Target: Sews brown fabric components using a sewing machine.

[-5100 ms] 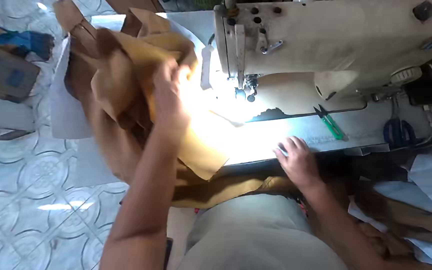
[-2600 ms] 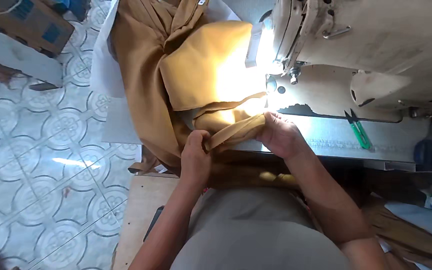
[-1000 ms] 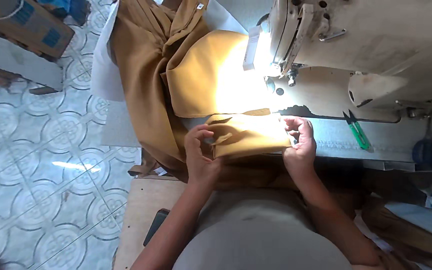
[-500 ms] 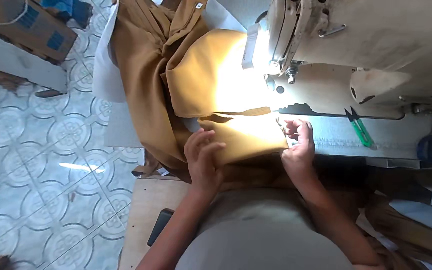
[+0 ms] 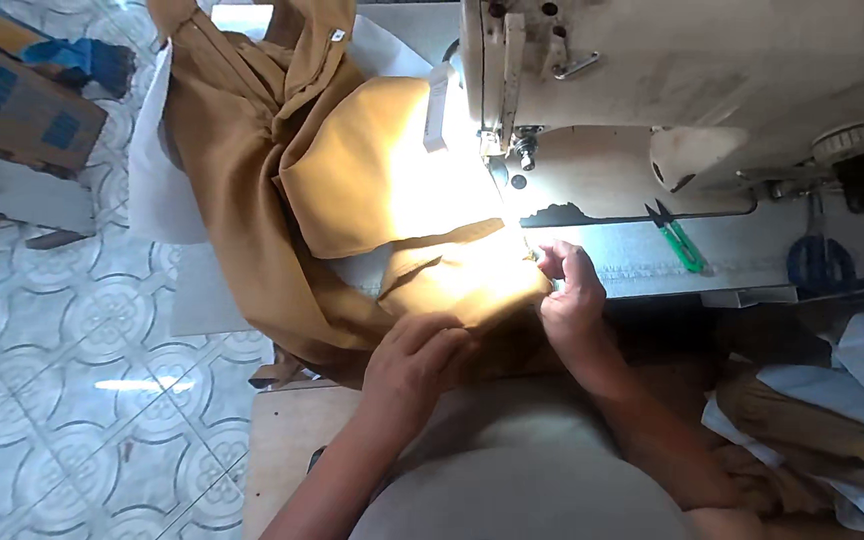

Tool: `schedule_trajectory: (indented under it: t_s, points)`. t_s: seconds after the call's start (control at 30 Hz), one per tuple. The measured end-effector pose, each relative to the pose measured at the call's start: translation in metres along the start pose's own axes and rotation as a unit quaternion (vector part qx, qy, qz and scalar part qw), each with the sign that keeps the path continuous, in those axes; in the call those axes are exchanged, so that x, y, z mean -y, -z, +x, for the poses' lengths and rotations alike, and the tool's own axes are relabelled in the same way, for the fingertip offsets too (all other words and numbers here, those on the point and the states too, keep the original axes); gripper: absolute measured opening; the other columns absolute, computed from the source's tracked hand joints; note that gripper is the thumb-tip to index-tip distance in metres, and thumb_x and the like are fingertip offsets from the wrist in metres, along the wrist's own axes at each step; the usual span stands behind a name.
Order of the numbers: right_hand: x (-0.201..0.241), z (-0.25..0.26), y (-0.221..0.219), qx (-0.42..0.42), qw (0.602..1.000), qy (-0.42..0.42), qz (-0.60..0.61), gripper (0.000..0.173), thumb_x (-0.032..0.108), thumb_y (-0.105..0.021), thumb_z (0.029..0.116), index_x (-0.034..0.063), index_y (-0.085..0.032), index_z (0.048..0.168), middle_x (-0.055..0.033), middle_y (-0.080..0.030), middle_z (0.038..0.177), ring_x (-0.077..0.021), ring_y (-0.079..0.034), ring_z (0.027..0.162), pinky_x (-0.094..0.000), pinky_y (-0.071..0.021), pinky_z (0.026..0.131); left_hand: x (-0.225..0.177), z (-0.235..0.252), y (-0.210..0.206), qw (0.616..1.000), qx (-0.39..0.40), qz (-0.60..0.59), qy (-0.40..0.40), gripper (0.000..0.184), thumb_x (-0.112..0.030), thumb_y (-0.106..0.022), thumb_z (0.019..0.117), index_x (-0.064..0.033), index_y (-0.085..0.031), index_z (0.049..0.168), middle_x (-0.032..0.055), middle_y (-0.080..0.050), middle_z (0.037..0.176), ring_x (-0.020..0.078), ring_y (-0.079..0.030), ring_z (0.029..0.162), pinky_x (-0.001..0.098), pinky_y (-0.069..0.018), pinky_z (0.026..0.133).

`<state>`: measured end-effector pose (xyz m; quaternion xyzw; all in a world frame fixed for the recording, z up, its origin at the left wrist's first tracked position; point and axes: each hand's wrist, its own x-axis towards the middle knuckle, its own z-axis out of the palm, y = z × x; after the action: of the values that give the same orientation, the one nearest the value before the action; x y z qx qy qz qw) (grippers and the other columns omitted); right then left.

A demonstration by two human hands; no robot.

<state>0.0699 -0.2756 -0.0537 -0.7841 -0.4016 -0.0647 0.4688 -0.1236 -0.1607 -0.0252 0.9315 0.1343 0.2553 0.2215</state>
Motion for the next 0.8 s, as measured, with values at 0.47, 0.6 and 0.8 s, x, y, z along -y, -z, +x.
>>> schedule_trajectory:
  t_s: [0.47,0.6,0.8]
  points:
    - [0.041,-0.027,0.005,0.184,0.941,0.239,-0.156,0.031,0.032,-0.059,0.1023,0.0060,-0.073,0.110,-0.0133,-0.076,0.106,-0.0309,-0.073,0.102,-0.0450,-0.0585,0.091,-0.013,0.084,0.049,0.976,0.105,0.189,-0.001,0.018,0.007,-0.063,0.0887,-0.0034,-0.075,0.097,0.0213,-0.063,0.126,0.0400,-0.069,0.089,0.0544,-0.0576,0.065]
    - [0.033,-0.024,0.036,0.163,0.937,0.304,-0.056,0.033,0.038,-0.057,0.1052,0.0144,-0.068,0.085,-0.0060,-0.071,0.108,-0.0240,-0.065,0.116,-0.0438,-0.0456,0.112,0.008,0.092,0.087,0.961,0.148,0.226,-0.057,0.022,-0.017,-0.053,0.0887,-0.0044,-0.070,0.083,0.0216,-0.063,0.123,0.0407,-0.068,0.087,0.0581,-0.0532,0.063]
    - [-0.004,-0.011,0.072,0.112,0.973,0.181,0.089,0.049,0.045,-0.052,0.1065,0.0106,-0.052,0.072,-0.0103,-0.063,0.119,-0.0203,-0.055,0.124,-0.0378,-0.0449,0.106,0.049,0.094,0.085,0.973,0.128,0.001,-0.191,0.053,-0.055,-0.060,0.0952,-0.0094,-0.069,0.070,0.0099,-0.071,0.112,0.0263,-0.061,0.121,0.0474,-0.0464,0.106]
